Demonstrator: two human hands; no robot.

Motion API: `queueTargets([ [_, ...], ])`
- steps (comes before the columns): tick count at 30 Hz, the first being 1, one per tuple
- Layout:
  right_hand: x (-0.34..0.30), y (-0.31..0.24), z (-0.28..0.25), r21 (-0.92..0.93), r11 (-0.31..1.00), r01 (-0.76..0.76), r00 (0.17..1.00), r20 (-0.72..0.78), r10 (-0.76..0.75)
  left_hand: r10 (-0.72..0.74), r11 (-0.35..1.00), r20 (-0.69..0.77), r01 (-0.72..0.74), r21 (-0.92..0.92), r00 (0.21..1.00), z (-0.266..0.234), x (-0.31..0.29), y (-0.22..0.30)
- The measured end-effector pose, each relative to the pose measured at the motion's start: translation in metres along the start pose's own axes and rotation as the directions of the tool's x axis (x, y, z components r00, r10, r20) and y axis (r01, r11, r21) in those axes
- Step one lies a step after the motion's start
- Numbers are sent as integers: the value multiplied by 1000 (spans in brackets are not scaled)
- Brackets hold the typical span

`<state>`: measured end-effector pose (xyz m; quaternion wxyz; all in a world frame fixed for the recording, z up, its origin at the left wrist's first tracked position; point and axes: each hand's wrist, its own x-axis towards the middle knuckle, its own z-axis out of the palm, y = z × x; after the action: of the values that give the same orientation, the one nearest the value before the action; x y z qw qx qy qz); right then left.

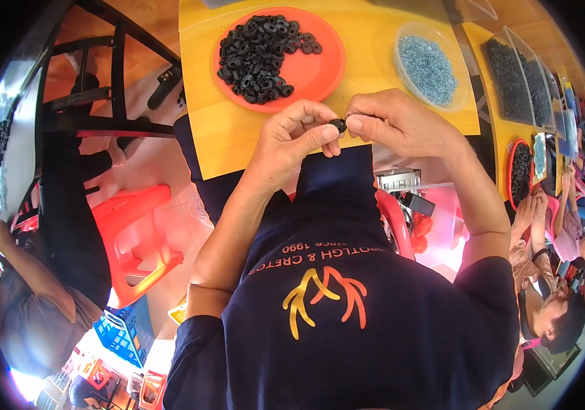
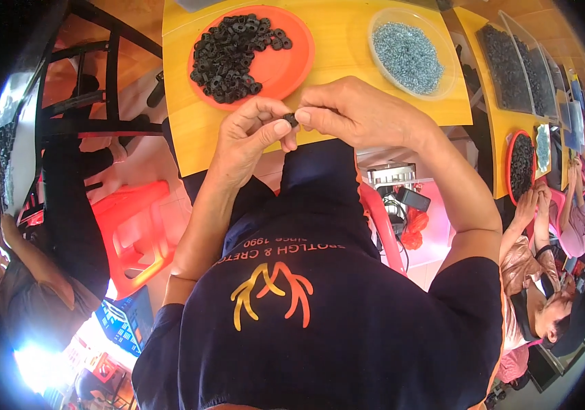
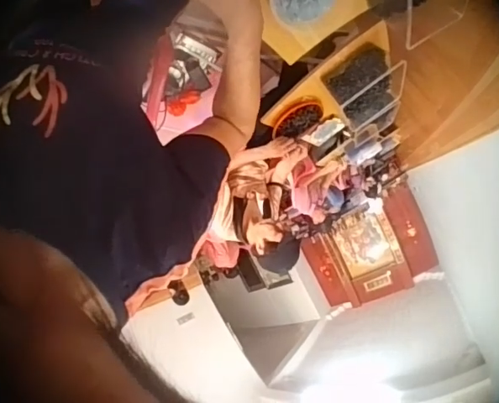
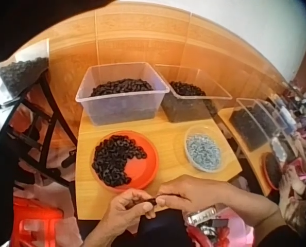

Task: The person assembles small plastic components by hand, inserting plastic pins into plastic bases.

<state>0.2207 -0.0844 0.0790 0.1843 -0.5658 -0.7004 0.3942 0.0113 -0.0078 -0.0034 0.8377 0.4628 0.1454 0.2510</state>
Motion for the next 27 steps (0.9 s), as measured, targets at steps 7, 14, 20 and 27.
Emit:
queueTargets([
  [7, 0, -2, 24, 231, 973, 30, 979, -205, 18, 0, 1000, 16, 0, -29, 1000, -2, 3, 6],
  [14, -17, -3, 7, 84, 996, 19, 999, -27, -17, -67, 994, 90, 58, 96, 994, 6, 3, 8],
  [20, -29, -7, -5, 20, 997, -78, 980, 187, 73, -146, 974, 148, 116, 193, 978, 17, -1, 9],
  [27, -39, -6, 11, 59, 995, -74, 996, -42, 77, -102, 966, 71, 81, 247, 992, 24, 7, 5],
])
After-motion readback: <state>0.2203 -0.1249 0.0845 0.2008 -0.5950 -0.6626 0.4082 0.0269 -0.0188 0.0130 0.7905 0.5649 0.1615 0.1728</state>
